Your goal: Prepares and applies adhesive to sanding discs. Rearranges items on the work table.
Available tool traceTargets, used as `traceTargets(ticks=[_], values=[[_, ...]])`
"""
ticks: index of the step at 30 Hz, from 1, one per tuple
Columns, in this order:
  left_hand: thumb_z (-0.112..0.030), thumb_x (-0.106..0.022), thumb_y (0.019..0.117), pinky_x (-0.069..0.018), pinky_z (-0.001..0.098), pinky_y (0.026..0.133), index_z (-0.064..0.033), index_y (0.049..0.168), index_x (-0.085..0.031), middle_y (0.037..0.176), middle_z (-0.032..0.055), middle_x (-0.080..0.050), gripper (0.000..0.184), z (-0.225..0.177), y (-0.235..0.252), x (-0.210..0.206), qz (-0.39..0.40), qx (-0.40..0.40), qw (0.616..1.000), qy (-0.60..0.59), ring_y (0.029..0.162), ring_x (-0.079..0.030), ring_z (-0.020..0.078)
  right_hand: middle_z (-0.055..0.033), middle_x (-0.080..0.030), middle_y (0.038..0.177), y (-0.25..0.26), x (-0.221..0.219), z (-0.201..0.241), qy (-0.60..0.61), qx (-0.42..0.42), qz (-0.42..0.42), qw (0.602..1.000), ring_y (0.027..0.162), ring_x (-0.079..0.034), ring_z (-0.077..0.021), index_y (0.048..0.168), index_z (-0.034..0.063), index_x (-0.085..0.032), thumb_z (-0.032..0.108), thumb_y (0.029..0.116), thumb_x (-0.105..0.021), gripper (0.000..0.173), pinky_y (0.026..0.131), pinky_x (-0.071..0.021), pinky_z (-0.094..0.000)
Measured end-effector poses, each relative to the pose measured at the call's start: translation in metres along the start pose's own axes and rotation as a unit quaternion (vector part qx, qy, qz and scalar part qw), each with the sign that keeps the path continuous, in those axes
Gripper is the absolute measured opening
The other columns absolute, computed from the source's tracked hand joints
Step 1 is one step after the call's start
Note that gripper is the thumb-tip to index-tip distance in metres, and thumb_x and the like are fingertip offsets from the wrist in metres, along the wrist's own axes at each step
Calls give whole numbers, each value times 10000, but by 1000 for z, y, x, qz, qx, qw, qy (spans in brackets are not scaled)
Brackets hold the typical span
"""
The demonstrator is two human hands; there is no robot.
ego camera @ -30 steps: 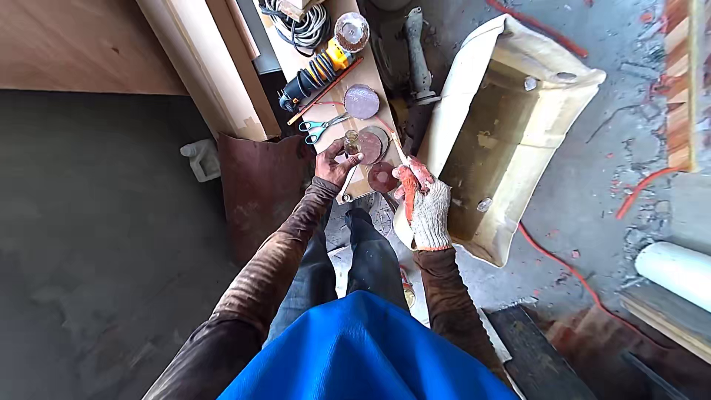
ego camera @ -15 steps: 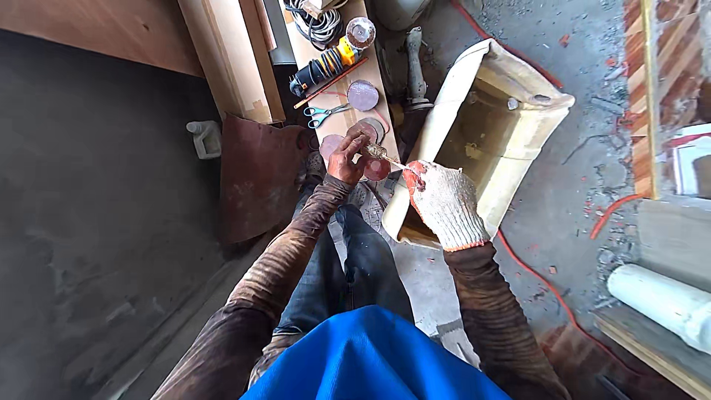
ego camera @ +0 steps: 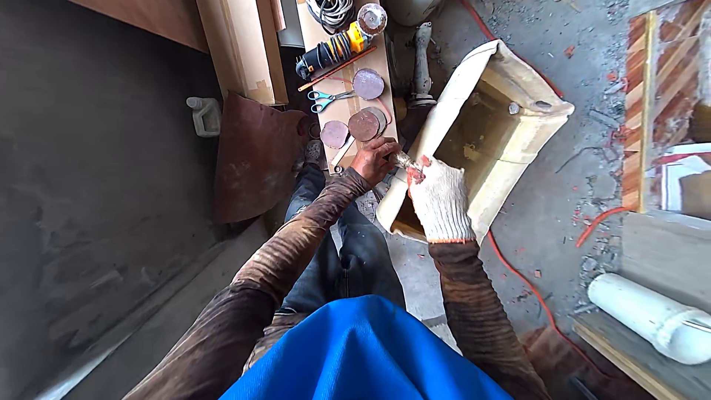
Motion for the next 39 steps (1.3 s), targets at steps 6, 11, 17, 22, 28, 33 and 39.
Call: traceTargets(ticks=[6,11,17,22,28,33,39], values=[[-34,-812,801,-564,426,1000,37,1173,-720,1248,227,-682,389,1,5,-5,9,4,1000,-3,1132,-693,307,-185,-709,875,-2,10,-19,-4,-3,-30,1000,811,-703,-405,1065,82,-696,316,1005,-608,258,658,-539,-622],[-37,-789,820,-569,427,975,39,1184,-715,1268,219,-678,380,-3,11,-19,50,15,999,-11,1104,-702,293,-197,-713,944,-3,-1,-14,-30,-11,-13,999,838,-703,-411,1124,72,-698,272,1018,-574,258,664,-536,-616],[-25,-811,807,-539,419,1041,35,1180,-717,1272,222,-676,389,11,7,-10,61,0,998,-21,1186,-670,304,-161,-709,867,-2,7,-41,54,24,-2,998,823,-698,-374,1014,105,-724,317,1003,-639,228,683,-534,-634],[-4,-801,809,-553,423,1015,34,1193,-710,1282,223,-668,397,16,10,-9,59,21,998,-9,1164,-678,303,-129,-729,879,-19,15,-45,85,-26,-13,996,828,-711,-331,1092,135,-735,358,1014,-611,267,732,-551,-611],[41,-750,827,-534,429,1047,18,1210,-711,1315,212,-656,386,5,21,-9,82,-13,997,4,1208,-655,312,-33,-757,853,-9,-25,-76,353,-65,78,930,630,-712,-142,1285,158,-682,290,1069,-532,295,596,-623,-332],[8,-756,838,-557,423,1018,14,1214,-712,1316,193,-664,379,12,32,-5,66,-4,998,18,1162,-684,281,-94,-757,845,-14,-32,-85,517,-126,64,844,634,-718,-180,1216,50,-686,210,1064,-555,257,550,-605,-304],[8,-755,838,-568,413,1003,26,1212,-708,1293,210,-668,377,19,47,1,49,25,998,-8,1135,-694,276,-151,-753,930,2,-69,-87,619,-128,80,771,750,-738,-226,1204,-12,-660,124,1029,-592,231,660,-631,-344]])
Point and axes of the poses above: each hand's wrist, its own y-axis towards the middle knuckle, its own x-axis out of the back of the hand, z = x × y, the point moved 4 cm from there along y, towards the middle knuckle
